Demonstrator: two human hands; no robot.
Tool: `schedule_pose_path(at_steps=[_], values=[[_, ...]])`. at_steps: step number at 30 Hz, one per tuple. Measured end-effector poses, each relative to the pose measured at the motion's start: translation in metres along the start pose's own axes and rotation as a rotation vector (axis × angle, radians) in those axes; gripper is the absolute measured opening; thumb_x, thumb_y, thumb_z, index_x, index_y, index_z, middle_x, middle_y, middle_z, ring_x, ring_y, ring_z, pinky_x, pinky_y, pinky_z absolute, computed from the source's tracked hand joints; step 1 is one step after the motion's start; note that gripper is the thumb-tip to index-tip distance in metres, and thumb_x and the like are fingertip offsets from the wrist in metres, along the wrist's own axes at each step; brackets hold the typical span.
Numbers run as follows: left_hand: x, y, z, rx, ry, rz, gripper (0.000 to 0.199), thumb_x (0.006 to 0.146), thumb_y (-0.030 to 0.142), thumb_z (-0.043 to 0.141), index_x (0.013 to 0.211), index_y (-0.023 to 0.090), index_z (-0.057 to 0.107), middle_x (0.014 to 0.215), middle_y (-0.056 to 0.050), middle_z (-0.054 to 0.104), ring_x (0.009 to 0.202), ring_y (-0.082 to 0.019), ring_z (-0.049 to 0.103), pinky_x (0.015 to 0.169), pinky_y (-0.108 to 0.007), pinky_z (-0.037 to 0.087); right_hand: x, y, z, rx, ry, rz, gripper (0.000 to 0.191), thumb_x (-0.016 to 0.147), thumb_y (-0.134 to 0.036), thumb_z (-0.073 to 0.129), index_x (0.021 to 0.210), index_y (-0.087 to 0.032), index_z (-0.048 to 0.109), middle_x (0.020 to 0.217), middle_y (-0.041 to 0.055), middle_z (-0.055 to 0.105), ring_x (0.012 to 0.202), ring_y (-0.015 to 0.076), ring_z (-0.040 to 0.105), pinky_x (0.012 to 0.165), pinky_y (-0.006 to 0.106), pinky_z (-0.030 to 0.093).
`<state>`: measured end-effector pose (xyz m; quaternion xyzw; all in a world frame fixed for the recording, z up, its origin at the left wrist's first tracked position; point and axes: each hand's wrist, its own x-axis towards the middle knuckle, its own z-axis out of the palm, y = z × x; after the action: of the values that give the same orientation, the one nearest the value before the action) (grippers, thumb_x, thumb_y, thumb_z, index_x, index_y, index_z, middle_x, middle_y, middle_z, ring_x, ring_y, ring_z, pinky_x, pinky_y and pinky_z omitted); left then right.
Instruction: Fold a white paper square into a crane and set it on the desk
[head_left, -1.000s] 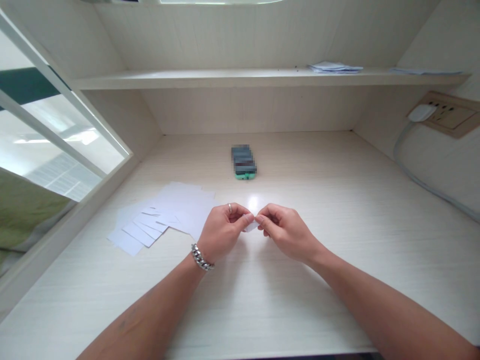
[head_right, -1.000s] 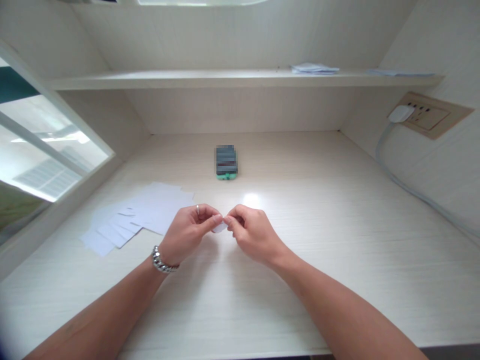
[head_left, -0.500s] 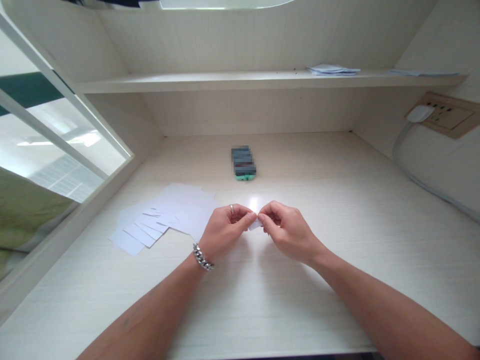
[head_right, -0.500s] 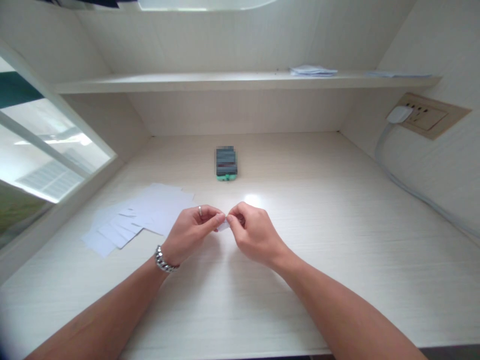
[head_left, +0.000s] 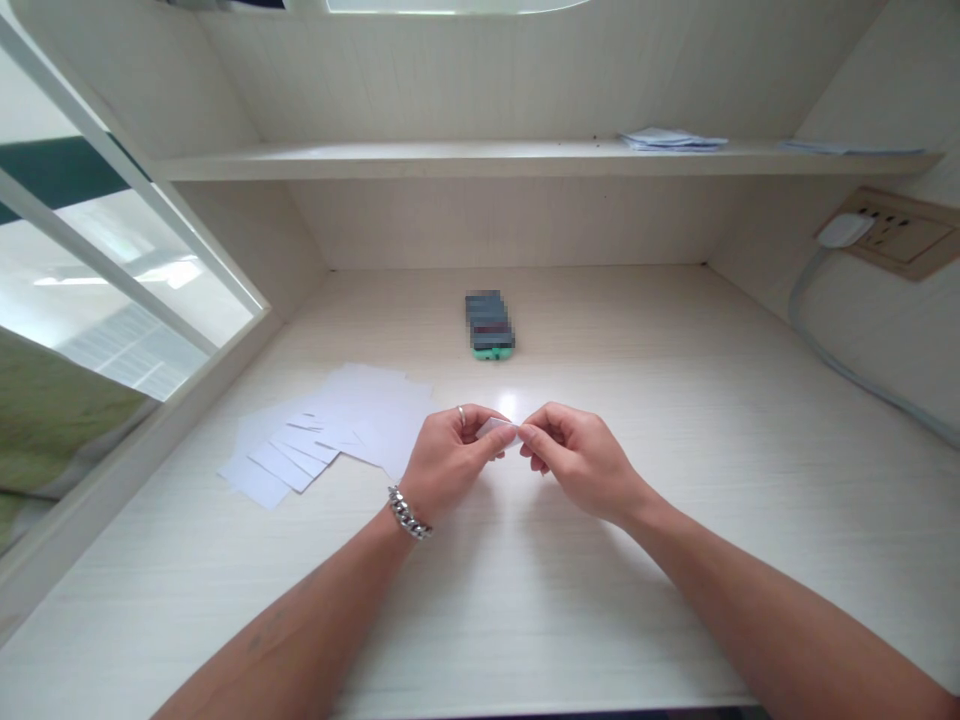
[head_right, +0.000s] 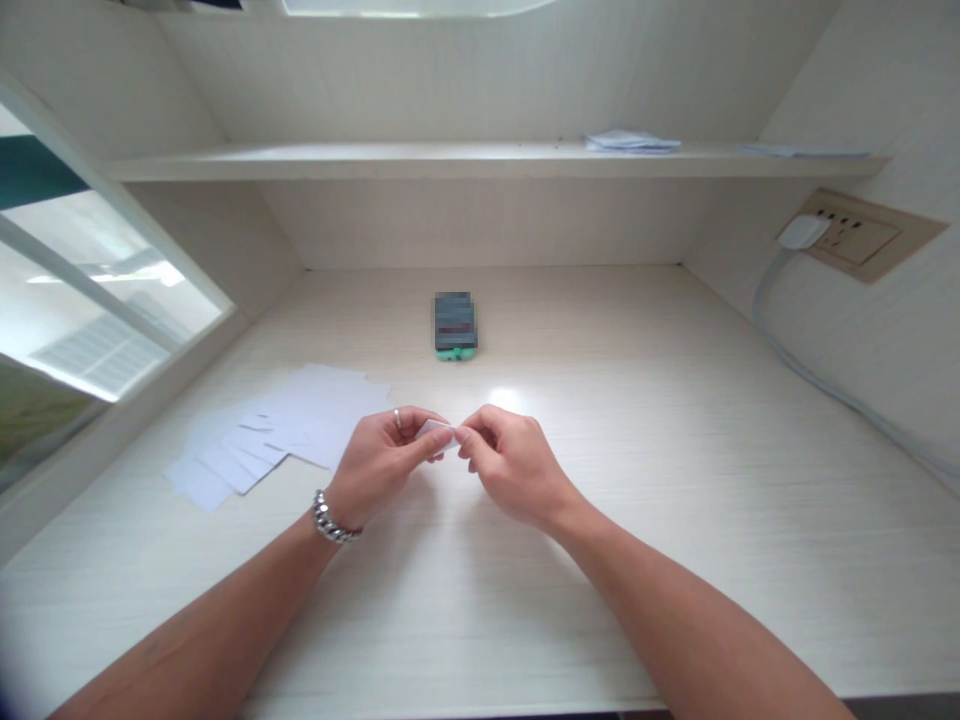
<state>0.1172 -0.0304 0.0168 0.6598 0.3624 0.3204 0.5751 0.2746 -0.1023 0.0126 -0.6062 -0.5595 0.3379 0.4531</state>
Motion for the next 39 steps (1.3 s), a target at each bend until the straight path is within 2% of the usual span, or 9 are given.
schedule_pose_path(at_steps=[6,12,18,24,28,32,39], values=[[-0.0005,0.0008,0.0013,0.037,0.083,-0.011,0.014,0.072,0.026,0.073,0.072,0.012,0.069,0.059,0.0,0.063,0.054,-0.01,0.054,0.052,-0.022,0.044,0.0023,0.0019,0.0001,0.115,-0.068,0.03,0.025,0.089,-0.036,0.057,0.079,-0.015,0.065,0.073,0.0049,0.068,0.063,0.0149,0.063,0.06,0.027,0.051],[-0.0003,-0.0024,-0.0001,0.032,0.04,0.0,0.018,0.075,0.03,0.072,0.077,0.012,0.07,0.063,-0.001,0.064,0.059,-0.011,0.056,0.055,-0.022,0.045,0.0011,0.0005,0.0006,0.005,-0.009,0.015,0.023,0.088,-0.033,0.058,0.074,-0.017,0.064,0.066,0.0029,0.066,0.058,0.0139,0.061,0.055,0.026,0.048],[-0.0007,-0.0019,-0.0025,0.065,0.09,0.07,0.013,0.076,0.026,0.069,0.074,0.014,0.068,0.062,0.001,0.062,0.055,-0.009,0.051,0.052,-0.021,0.041,0.0034,0.0021,0.0001,0.199,-0.076,0.016,0.022,0.086,-0.034,0.061,0.08,-0.014,0.067,0.074,0.0054,0.069,0.064,0.0148,0.064,0.061,0.028,0.053],[-0.002,-0.0005,-0.0026,0.169,0.11,0.1,0.012,0.076,0.026,0.068,0.074,0.015,0.069,0.066,-0.002,0.067,0.058,-0.012,0.054,0.053,-0.023,0.041,0.004,0.0029,-0.0033,0.182,-0.096,0.018,0.018,0.085,-0.03,0.061,0.083,-0.014,0.069,0.078,0.0059,0.07,0.069,0.0163,0.065,0.063,0.029,0.053],[-0.0051,0.0014,-0.0011,0.305,0.07,0.13,0.011,0.078,0.026,0.065,0.075,0.017,0.071,0.066,-0.002,0.068,0.059,-0.013,0.056,0.055,-0.024,0.041,0.0017,0.0013,-0.0027,0.043,-0.057,-0.012,0.014,0.085,-0.025,0.058,0.08,-0.017,0.068,0.075,0.0033,0.069,0.07,0.016,0.064,0.064,0.028,0.05],[-0.0065,0.0016,0.0001,0.371,0.051,0.165,0.011,0.078,0.026,0.066,0.074,0.019,0.072,0.066,-0.001,0.069,0.058,-0.014,0.057,0.055,-0.024,0.042,0.0005,-0.002,-0.0011,-0.077,-0.037,-0.061,0.013,0.082,-0.022,0.057,0.073,-0.018,0.065,0.069,0.0007,0.065,0.063,0.0134,0.058,0.057,0.025,0.044],[-0.0067,0.0044,0.0026,0.253,0.025,0.101,0.009,0.076,0.024,0.067,0.071,0.017,0.07,0.065,-0.002,0.068,0.06,-0.014,0.057,0.055,-0.024,0.043,0.0039,-0.0036,-0.0004,-0.016,-0.036,0.02,0.013,0.074,-0.018,0.056,0.061,-0.018,0.057,0.057,-0.003,0.055,0.054,0.0108,0.045,0.049,0.023,0.033]])
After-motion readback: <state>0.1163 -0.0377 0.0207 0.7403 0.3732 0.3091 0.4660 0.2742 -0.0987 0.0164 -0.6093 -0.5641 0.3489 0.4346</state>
